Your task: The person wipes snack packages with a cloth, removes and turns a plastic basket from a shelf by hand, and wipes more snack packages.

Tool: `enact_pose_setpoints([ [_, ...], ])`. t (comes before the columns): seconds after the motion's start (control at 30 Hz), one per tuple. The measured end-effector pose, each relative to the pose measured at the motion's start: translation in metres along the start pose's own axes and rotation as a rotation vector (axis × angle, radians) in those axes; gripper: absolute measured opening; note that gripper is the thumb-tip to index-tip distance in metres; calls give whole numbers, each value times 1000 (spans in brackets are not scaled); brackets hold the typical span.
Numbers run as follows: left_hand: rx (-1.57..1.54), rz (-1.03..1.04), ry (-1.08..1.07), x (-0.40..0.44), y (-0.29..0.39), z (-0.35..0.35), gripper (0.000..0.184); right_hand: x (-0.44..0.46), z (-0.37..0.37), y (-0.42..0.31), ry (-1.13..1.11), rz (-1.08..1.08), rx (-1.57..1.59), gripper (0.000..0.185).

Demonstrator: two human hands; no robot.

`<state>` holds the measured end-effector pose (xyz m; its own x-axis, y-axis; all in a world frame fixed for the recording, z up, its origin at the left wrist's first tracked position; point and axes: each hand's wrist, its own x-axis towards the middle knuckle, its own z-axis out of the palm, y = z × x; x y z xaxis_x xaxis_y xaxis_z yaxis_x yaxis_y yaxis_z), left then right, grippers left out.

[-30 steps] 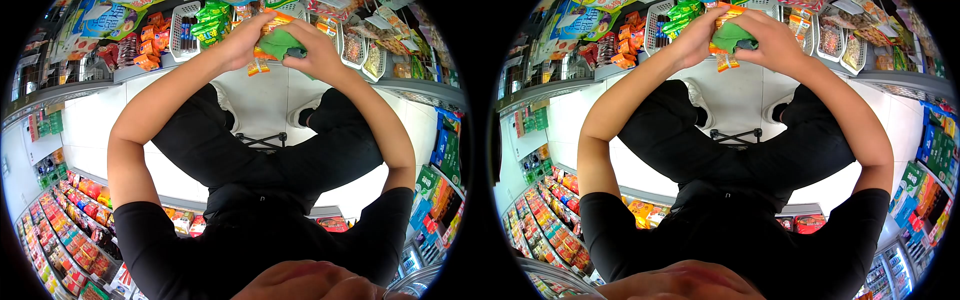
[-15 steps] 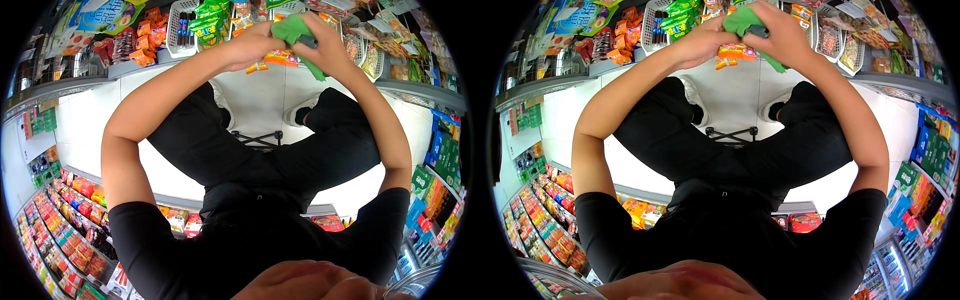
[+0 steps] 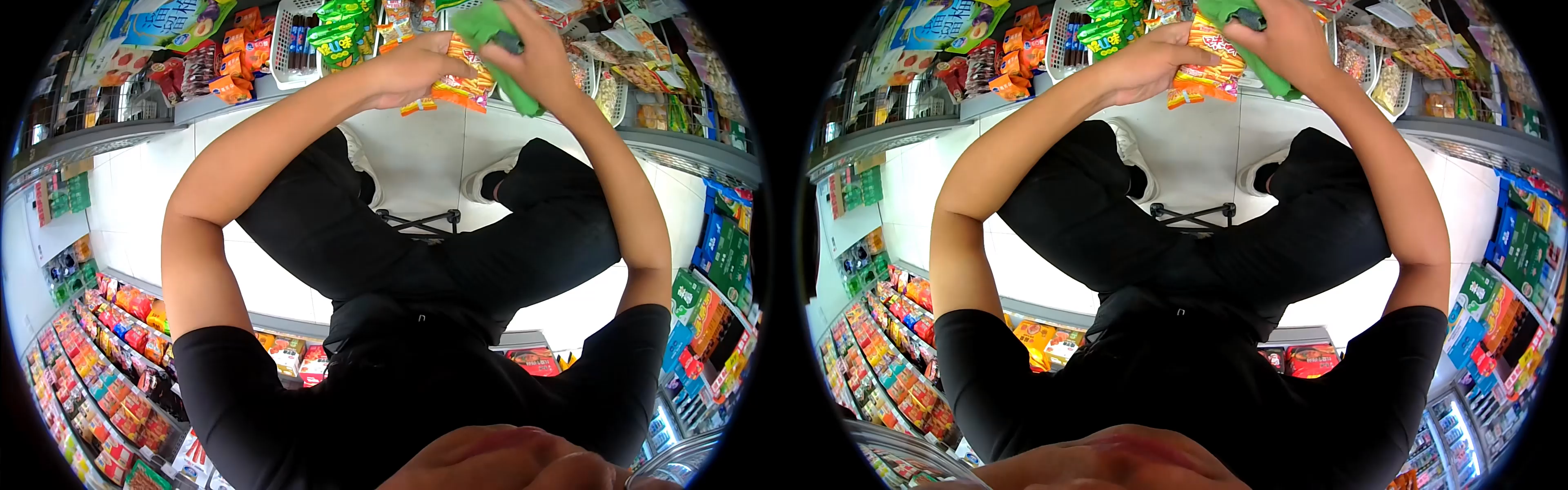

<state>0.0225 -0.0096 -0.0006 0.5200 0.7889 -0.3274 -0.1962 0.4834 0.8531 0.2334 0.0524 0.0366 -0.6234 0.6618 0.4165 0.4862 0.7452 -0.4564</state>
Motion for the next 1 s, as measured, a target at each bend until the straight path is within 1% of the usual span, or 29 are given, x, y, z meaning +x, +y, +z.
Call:
enact_pose_setpoints([
  [0.03, -75, -26, 1, -1, 2, 1, 39, -1, -1, -3, -17, -28, -15, 38],
  [0.1, -52, -26, 48, 1, -4, 0, 37, -6, -5, -16, -45, -81, -51, 39],
  [0.13, -53, -9, 52, 2, -7, -1, 36, -6, -3, -23, -102, -106, 40, 41],
  [0.2, -64, 40, 39, 0, -9, 1, 33, -5, -2, -22, -96, -118, 36, 41],
  [0.23, -74, 74, 21, -2, -6, 3, 32, -4, -1, -21, -92, -124, 34, 41],
  [0.27, -23, 36, -23, -2, 1, 4, 32, -7, 4, -3, -57, -91, -54, 42],
  [0.37, -92, -14, -25, -3, 2, 5, 34, -2, -1, -1, 11, 5, -53, 42],
  [0.4, -109, -36, -20, -3, 0, 5, 35, -3, -3, -8, 40, -43, -116, 40],
  [0.5, -140, -24, 24, -9, 0, 13, 34, -2, -13, -29, -137, -125, 23, 39],
  [0.53, -189, -17, -12, -8, -3, 11, 35, -1, -13, -29, -144, -152, 35, 37],
  [0.63, -109, -60, -45, -4, 0, 9, 37, -2, -7, 7, -122, -78, 2, 36],
  [0.67, -117, -70, -37, -3, -1, 9, 38, 1, -6, 12, -83, -110, 25, 34],
  [0.77, -188, -53, 17, -7, 0, 20, 37, -2, -12, -8, -34, -149, -7, 36],
  [0.8, -176, -40, 9, -7, 0, 19, 37, -2, -16, -17, -109, -124, 76, 37],
  [0.9, -144, -37, -6, -9, -1, 16, 37, -2, -13, -17, -135, -131, 164, 37],
  [0.93, -127, -53, -11, -8, -1, 15, 36, -2, -9, -6, -114, -127, 87, 35],
  [1.0, -107, -73, -18, -8, 1, 16, 36, 0, -9, 3, -66, -58, 33, 35],
])
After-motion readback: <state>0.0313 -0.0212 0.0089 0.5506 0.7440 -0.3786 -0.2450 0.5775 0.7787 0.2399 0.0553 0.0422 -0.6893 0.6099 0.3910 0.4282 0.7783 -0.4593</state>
